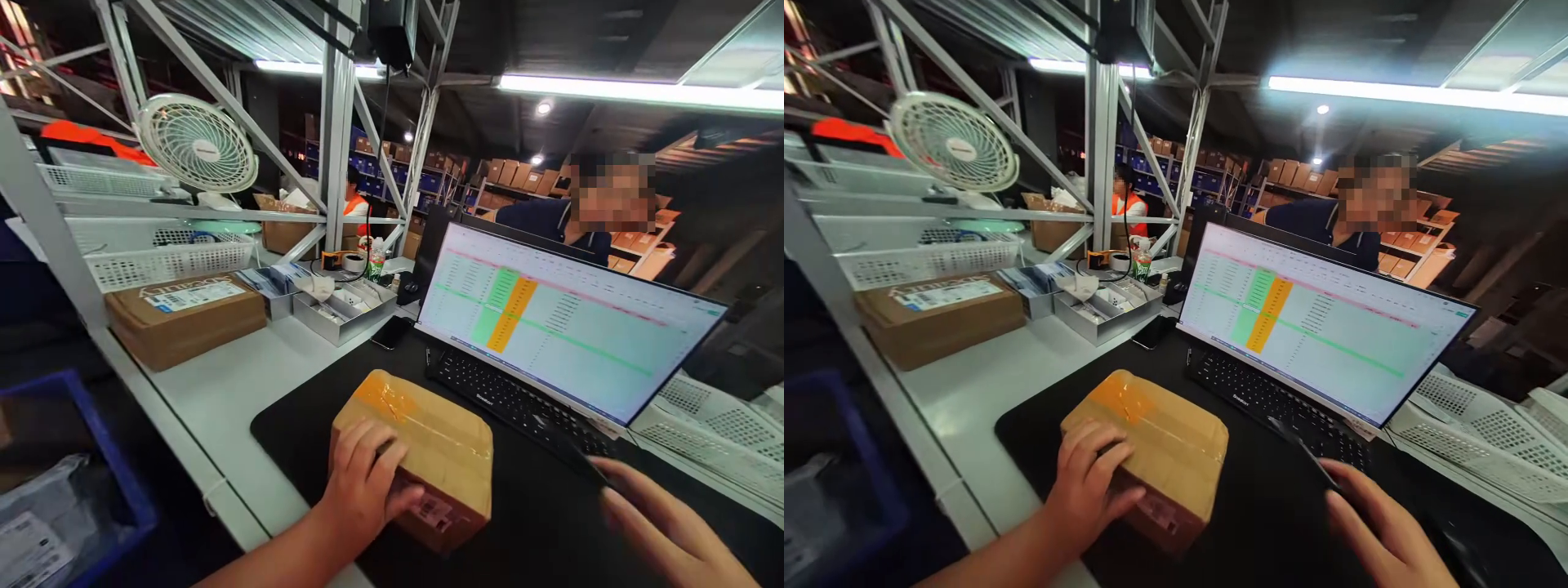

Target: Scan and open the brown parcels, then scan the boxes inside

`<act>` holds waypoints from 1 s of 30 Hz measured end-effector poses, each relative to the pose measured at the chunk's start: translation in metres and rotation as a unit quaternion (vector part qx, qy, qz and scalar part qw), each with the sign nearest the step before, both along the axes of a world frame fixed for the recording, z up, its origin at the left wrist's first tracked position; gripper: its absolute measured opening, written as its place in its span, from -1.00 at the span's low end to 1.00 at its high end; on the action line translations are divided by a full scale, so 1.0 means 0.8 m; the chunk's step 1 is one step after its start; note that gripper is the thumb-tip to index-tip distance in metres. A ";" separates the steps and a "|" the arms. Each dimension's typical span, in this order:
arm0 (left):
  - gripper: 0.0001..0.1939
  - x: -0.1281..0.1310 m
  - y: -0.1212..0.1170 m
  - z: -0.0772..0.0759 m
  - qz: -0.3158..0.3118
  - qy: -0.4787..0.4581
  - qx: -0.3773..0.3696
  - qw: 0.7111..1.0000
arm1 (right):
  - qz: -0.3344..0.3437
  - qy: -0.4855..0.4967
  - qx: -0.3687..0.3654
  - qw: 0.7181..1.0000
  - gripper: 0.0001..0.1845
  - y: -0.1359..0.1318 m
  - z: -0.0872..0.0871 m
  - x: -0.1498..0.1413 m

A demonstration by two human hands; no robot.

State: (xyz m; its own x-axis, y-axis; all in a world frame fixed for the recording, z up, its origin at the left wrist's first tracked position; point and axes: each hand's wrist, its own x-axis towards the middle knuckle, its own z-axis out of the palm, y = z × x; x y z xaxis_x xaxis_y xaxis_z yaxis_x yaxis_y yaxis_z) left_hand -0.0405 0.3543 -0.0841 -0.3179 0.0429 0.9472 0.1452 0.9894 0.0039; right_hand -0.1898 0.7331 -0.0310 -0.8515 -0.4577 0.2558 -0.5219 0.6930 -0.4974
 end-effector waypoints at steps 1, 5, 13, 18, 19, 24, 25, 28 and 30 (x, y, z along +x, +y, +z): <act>-0.66 0.001 0.000 0.003 -0.006 0.000 0.004 1.000 | 0.060 -0.031 0.003 0.998 -0.42 -0.045 0.028 0.008; -0.68 0.008 0.001 0.015 -0.033 0.015 0.018 0.999 | 0.266 0.024 0.059 0.962 -0.53 -0.199 0.103 0.022; -0.63 0.013 0.009 0.024 -0.047 0.044 0.067 0.996 | 0.333 0.125 0.244 0.902 -0.59 -0.335 0.150 0.026; -0.60 0.008 0.007 0.019 -0.054 0.065 0.061 0.995 | 0.333 0.083 0.260 0.902 -0.58 -0.330 0.168 0.027; -0.60 0.007 0.007 0.019 -0.056 0.065 0.062 0.994 | 0.329 0.080 0.264 0.903 -0.57 -0.326 0.169 0.027; -0.63 0.006 0.006 0.018 -0.061 0.061 0.070 0.994 | 0.323 0.117 0.275 0.898 -0.55 -0.315 0.167 0.030; -0.63 0.006 0.006 0.018 -0.060 0.060 0.068 0.994 | 0.314 0.135 0.277 0.898 -0.55 -0.315 0.166 0.031; -0.63 0.006 0.006 0.016 -0.055 0.059 0.058 0.995 | 0.308 0.150 0.285 0.895 -0.56 -0.318 0.166 0.032; -0.63 0.007 0.005 0.015 -0.055 0.057 0.058 0.995 | 0.323 0.133 0.297 0.889 -0.59 -0.318 0.172 0.033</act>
